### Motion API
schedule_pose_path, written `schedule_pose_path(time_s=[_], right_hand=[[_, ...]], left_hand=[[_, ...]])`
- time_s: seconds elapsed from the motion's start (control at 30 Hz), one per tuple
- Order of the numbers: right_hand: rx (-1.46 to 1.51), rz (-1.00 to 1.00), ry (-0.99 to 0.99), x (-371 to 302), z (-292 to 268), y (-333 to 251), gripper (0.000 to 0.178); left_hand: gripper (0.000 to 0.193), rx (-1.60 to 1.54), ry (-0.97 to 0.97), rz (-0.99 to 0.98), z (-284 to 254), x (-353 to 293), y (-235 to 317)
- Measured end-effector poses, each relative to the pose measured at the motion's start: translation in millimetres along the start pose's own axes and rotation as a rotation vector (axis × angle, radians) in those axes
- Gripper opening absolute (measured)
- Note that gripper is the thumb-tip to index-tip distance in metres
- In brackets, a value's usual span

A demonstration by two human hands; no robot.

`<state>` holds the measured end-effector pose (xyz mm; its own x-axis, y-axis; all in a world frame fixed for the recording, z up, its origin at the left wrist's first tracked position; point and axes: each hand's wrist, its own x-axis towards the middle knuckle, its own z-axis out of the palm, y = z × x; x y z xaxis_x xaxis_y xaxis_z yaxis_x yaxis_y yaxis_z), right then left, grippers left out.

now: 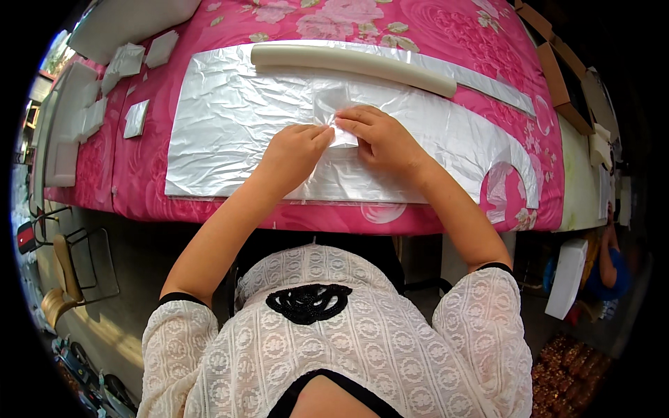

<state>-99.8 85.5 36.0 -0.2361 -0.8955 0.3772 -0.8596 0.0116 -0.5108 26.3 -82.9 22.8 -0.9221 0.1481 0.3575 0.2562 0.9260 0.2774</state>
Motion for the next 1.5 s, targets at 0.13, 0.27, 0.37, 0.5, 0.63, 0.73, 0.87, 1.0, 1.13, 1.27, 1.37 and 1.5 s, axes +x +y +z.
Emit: schedule_pose_path(time_s=[0.13,0.27,0.37,0.5,0.63,0.73,0.87,1.0,1.13,1.27,1.37,1.5], right_hand=[[0.01,-0.088,-0.029,-15.2,9.3,-7.3,0.037],[0.057,-0.088,0.019,-25.9,18.7,-14.8,0.031],[0.129,0.045,0.096,-21.3,17.4,-13.7,0.018],[0.401,0.729,-0.066,3.8,1.5,-23.1,0.016],[0.402,0.899,-0.19,22.1,1.1,-5.9,0.029],[0.415,0.962,-0.26,29.8,-1.7,-4.5,0.03],[0.348,0.91,-0.218,31.6,1.1,-9.9,0.03],[0.242,0.858,-0.154,31.7,4.9,-14.8,0.03],[0.28,0.908,-0.201,34.2,3.1,-9.8,0.03],[0.293,0.9,-0.195,32.2,5.8,-6.0,0.031],[0.297,0.908,-0.193,33.8,6.4,-7.8,0.031],[0.312,0.905,-0.197,33.4,4.3,-8.1,0.03]], left_hand=[[0.037,-0.157,0.154,0.118,-11.5,-19.4,14.7],[0.037,-0.174,0.044,0.028,-15.4,-36.7,15.8],[0.035,-0.238,0.095,-0.068,-14.6,-32.8,20.9],[0.043,-0.446,0.012,-0.591,-15.3,-17.3,24.8],[0.067,-0.525,0.008,-0.756,-12.8,0.1,6.1],[0.073,-0.58,-0.047,-0.851,-12.9,4.3,1.1],[0.077,-0.671,-0.056,-0.891,-9.7,2.6,-3.0],[0.077,-0.689,-0.088,-0.928,-19.1,8.1,1.2],[0.075,-0.714,-0.1,-0.952,-23.2,11.7,2.5],[0.073,-0.52,-0.003,-0.794,-19.9,5.6,6.0],[0.071,-0.083,0.135,-0.451,-7.3,-2.3,8.9],[0.072,0.044,0.086,-0.22,6.5,2.7,22.7]])
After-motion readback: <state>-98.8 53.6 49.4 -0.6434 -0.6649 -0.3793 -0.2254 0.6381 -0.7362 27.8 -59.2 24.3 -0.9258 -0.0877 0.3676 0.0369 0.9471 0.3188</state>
